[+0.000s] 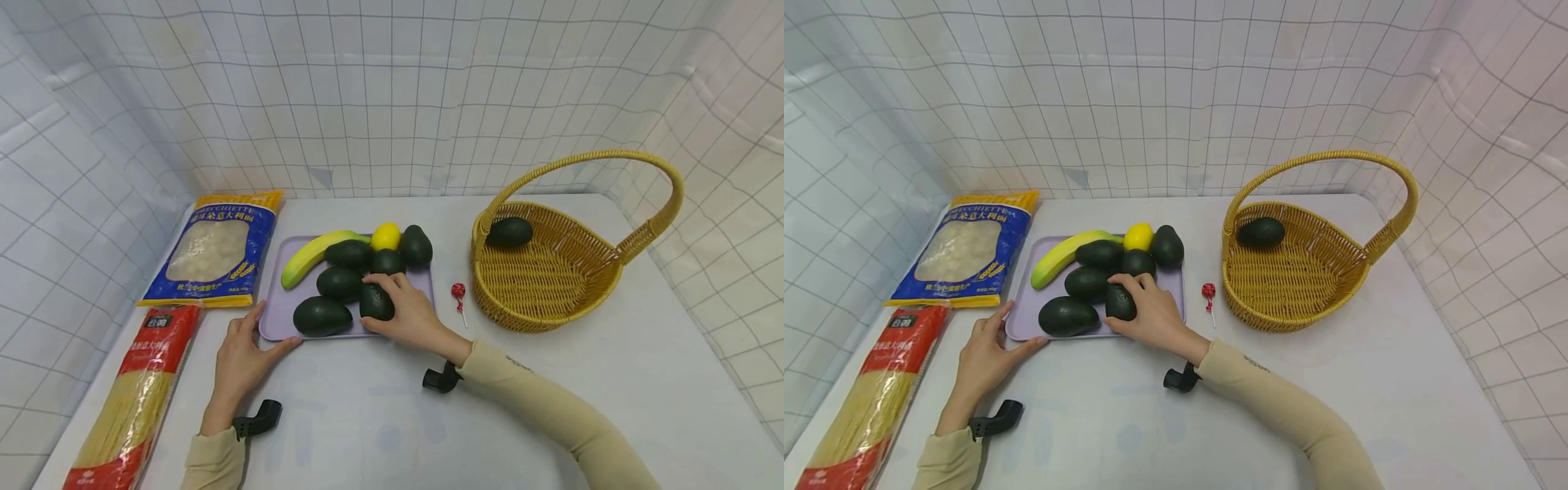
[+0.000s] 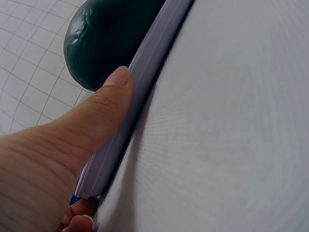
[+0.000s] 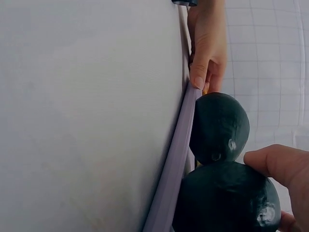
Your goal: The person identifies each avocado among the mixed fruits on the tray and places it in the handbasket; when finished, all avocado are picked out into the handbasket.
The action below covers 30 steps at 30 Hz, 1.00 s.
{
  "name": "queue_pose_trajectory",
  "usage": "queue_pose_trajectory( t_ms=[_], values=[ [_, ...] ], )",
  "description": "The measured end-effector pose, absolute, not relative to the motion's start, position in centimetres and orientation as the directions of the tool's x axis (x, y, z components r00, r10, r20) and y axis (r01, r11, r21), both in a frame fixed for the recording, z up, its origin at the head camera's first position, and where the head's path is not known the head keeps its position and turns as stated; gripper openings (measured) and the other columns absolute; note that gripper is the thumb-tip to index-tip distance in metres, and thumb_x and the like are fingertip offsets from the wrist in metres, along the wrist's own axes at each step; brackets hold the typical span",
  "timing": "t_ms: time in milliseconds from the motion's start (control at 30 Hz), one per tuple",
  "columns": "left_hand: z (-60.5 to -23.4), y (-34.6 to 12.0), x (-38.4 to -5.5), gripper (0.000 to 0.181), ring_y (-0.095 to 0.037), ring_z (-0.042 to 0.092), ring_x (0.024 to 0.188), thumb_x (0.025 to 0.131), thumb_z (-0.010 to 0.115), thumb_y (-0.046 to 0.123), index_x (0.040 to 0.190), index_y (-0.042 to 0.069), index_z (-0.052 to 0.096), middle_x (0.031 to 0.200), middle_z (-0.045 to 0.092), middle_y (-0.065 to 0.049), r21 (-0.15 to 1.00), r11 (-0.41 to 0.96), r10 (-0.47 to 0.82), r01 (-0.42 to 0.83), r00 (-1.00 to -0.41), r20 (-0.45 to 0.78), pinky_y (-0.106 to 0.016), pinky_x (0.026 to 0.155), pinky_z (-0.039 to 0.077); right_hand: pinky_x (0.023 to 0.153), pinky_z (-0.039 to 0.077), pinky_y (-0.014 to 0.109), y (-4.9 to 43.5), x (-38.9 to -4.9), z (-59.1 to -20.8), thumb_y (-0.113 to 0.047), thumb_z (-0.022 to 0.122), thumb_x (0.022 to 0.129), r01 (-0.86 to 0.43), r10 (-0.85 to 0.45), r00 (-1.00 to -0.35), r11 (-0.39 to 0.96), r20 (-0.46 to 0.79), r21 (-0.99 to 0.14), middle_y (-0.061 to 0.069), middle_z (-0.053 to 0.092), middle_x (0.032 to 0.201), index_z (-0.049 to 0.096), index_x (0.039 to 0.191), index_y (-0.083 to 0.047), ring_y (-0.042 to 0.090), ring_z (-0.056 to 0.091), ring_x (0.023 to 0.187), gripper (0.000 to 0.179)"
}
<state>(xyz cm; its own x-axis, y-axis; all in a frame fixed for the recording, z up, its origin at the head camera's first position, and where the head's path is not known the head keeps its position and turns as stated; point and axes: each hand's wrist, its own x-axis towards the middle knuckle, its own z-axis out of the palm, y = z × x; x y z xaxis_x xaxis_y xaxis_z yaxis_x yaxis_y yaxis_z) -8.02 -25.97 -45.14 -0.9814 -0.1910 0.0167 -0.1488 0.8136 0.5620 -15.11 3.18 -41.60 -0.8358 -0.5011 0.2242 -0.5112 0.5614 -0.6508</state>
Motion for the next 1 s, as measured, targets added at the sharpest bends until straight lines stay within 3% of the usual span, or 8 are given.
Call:
queue_pose_trajectory(
  t_ms=[167, 600, 833, 1000],
  values=[
    [-45.0, -25.9, -8.0, 0.101, -0.027, 0.039, 0.081, 0.073, 0.072, 0.060, 0.148, 0.006, 0.030, 0.100, 0.039, -0.017, 0.566, 0.811, -0.189, -0.147, -0.982, 0.016, -0.036, 0.062, 0.030, 0.081, 0.040, 0.041, 3.5, -15.0, -41.6, -0.038, 0.074, 0.080, -0.530, -0.512, -0.825, 0.554, 0.240, -0.642, 0.005, 0.054, 0.120, 0.047, 0.132, -0.025, 0.020, 0.054, 0.098, 0.060],
    [-45.1, -25.9, -8.0, 0.099, -0.027, 0.039, 0.080, 0.074, 0.074, 0.056, 0.146, 0.004, 0.033, 0.099, 0.040, -0.017, 0.567, 0.814, -0.187, -0.124, -0.981, 0.054, -0.036, 0.061, 0.030, 0.076, 0.046, 0.037, 4.9, -15.4, -41.6, -0.043, 0.074, 0.079, -0.501, -0.518, -0.827, 0.505, 0.217, -0.703, 0.001, 0.053, 0.117, 0.046, 0.133, -0.030, 0.016, 0.054, 0.091, 0.062],
    [-45.0, -25.9, -8.0, 0.100, -0.027, 0.039, 0.080, 0.073, 0.073, 0.058, 0.147, 0.003, 0.032, 0.099, 0.040, -0.017, 0.565, 0.814, -0.187, -0.130, -0.981, 0.044, -0.036, 0.061, 0.030, 0.084, 0.044, 0.040, 5.6, -15.3, -41.2, -0.046, 0.073, 0.079, -0.477, -0.480, -0.847, 0.498, 0.227, -0.724, 0.000, 0.050, 0.127, 0.045, 0.134, -0.031, 0.017, 0.053, 0.101, 0.063],
    [-45.0, -25.9, -7.9, 0.100, -0.027, 0.040, 0.079, 0.073, 0.074, 0.058, 0.146, 0.003, 0.032, 0.099, 0.040, -0.017, 0.567, 0.814, -0.184, -0.127, -0.982, 0.046, -0.036, 0.060, 0.030, 0.079, 0.044, 0.037, 6.5, -15.1, -40.5, -0.046, 0.073, 0.080, -0.477, -0.449, -0.852, 0.456, 0.269, -0.751, -0.004, 0.049, 0.127, 0.045, 0.134, -0.029, 0.016, 0.051, 0.093, 0.063]
  ],
)
